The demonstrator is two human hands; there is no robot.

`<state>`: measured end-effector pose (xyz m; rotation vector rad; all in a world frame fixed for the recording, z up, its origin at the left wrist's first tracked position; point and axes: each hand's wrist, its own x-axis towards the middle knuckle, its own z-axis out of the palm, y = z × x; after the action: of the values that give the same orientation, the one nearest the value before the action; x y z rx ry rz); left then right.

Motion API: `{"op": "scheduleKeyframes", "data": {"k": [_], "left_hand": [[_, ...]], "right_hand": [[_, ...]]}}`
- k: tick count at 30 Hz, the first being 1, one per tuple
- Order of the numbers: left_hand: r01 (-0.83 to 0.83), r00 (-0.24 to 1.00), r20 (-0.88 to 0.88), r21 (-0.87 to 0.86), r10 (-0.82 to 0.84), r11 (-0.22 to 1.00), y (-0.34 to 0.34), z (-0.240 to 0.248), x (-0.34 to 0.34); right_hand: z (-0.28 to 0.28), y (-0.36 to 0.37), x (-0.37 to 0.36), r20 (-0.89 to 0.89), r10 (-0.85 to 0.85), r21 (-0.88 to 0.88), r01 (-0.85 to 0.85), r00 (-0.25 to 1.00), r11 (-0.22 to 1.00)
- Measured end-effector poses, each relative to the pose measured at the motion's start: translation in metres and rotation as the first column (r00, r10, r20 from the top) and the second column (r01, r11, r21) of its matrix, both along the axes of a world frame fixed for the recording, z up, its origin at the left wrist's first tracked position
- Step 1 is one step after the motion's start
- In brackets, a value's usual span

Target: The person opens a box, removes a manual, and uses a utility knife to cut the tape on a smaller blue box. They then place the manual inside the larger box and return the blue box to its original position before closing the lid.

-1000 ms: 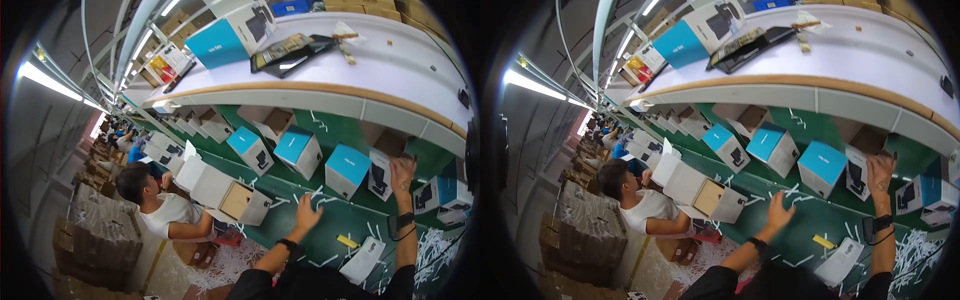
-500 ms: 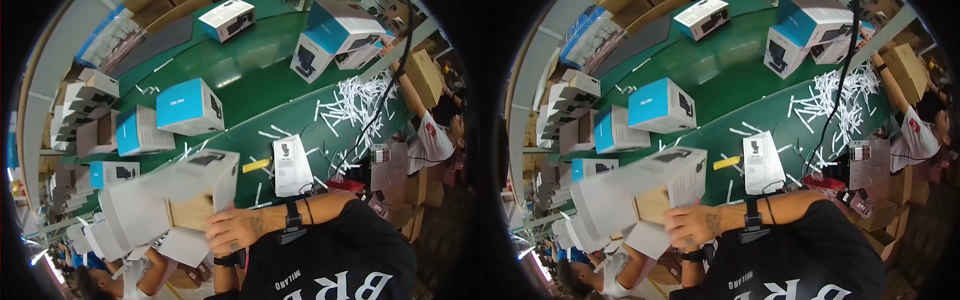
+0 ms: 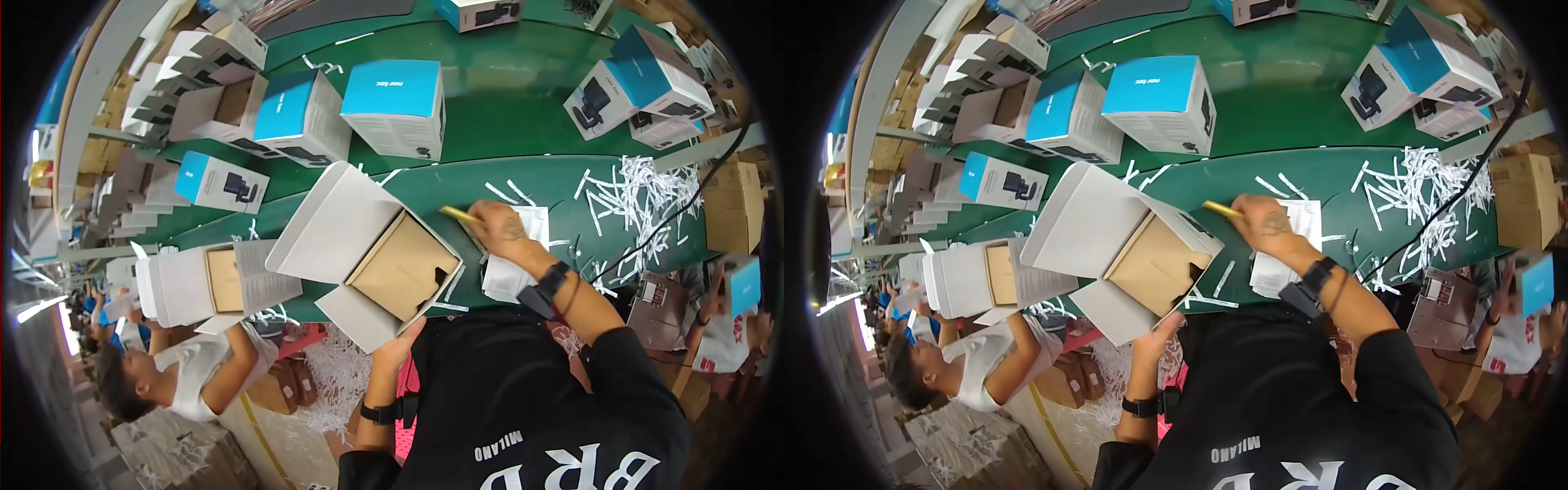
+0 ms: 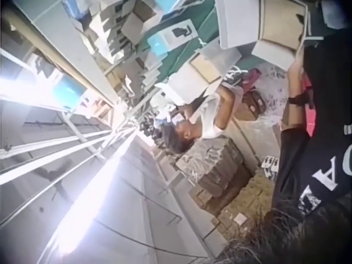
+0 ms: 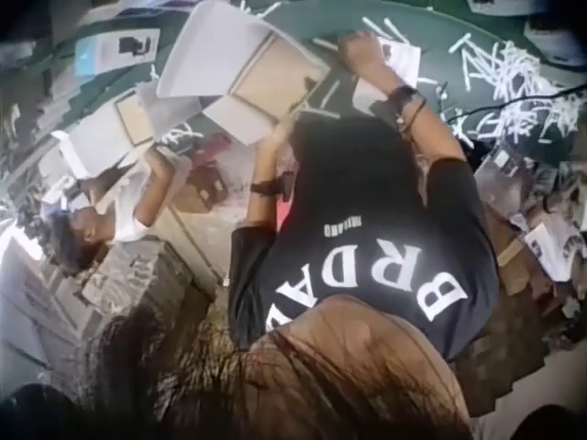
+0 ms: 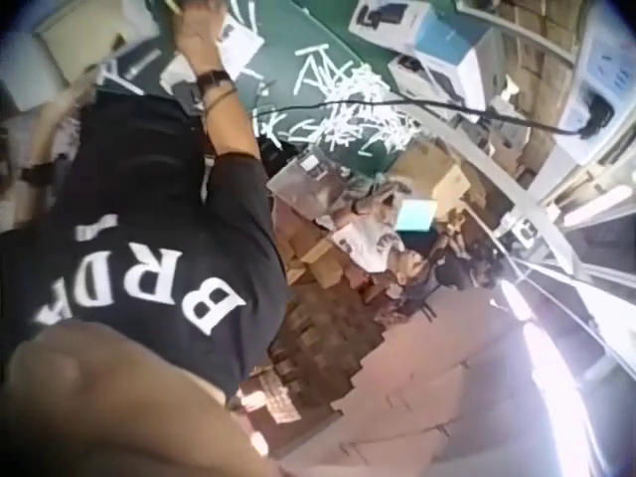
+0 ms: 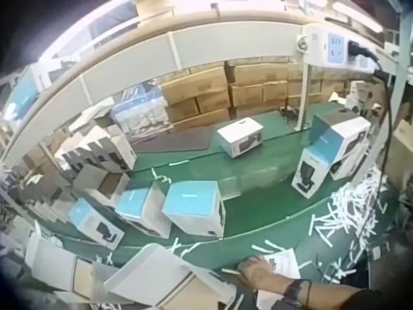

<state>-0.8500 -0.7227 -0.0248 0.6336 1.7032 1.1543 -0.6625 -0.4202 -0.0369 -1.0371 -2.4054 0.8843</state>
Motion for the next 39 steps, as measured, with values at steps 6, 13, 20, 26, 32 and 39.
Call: {"op": "scheduleKeyframes", "data": {"k": [6, 13, 20, 26, 32, 39], "left_hand": [[-0.277, 0.961, 0.049, 0.086, 0.274, 0.957, 0.027, 0.072, -0.006], [-0.334, 0.942, 0.065, 0.131, 0.328, 0.933, 0.03, 0.073, 0.0], [-0.301, 0.953, 0.025, 0.171, 0.301, 0.938, 0.043, 0.079, -0.002], [-0.269, 0.933, -0.189, 0.202, 0.307, 0.942, 0.036, 0.085, -0.017], [-0.268, 0.94, -0.043, 0.518, 0.338, 0.812, 0.063, 0.147, -0.014], [-0.38, 0.914, 0.059, 0.479, 0.402, 0.791, 0.034, 0.142, -0.016]], "right_hand": [[0.031, -0.008, 0.045, -0.023, -0.245, -0.233, 0.233, 0.969, 0.944], [0.027, 0.003, 0.089, 0.289, -0.483, -0.113, 0.53, 0.827, 0.84], [0.02, 0.014, 0.105, 0.24, -0.478, -0.108, 0.512, 0.845, 0.852], [0.135, -0.022, 0.082, -0.349, -0.365, 0.224, 0.454, 0.863, 0.862], [0.249, -0.041, -0.002, -0.53, 0.128, 0.274, 0.027, 0.839, 0.961], [0.238, -0.053, -0.134, -0.331, 0.246, 0.316, -0.139, 0.911, 0.939]]}}
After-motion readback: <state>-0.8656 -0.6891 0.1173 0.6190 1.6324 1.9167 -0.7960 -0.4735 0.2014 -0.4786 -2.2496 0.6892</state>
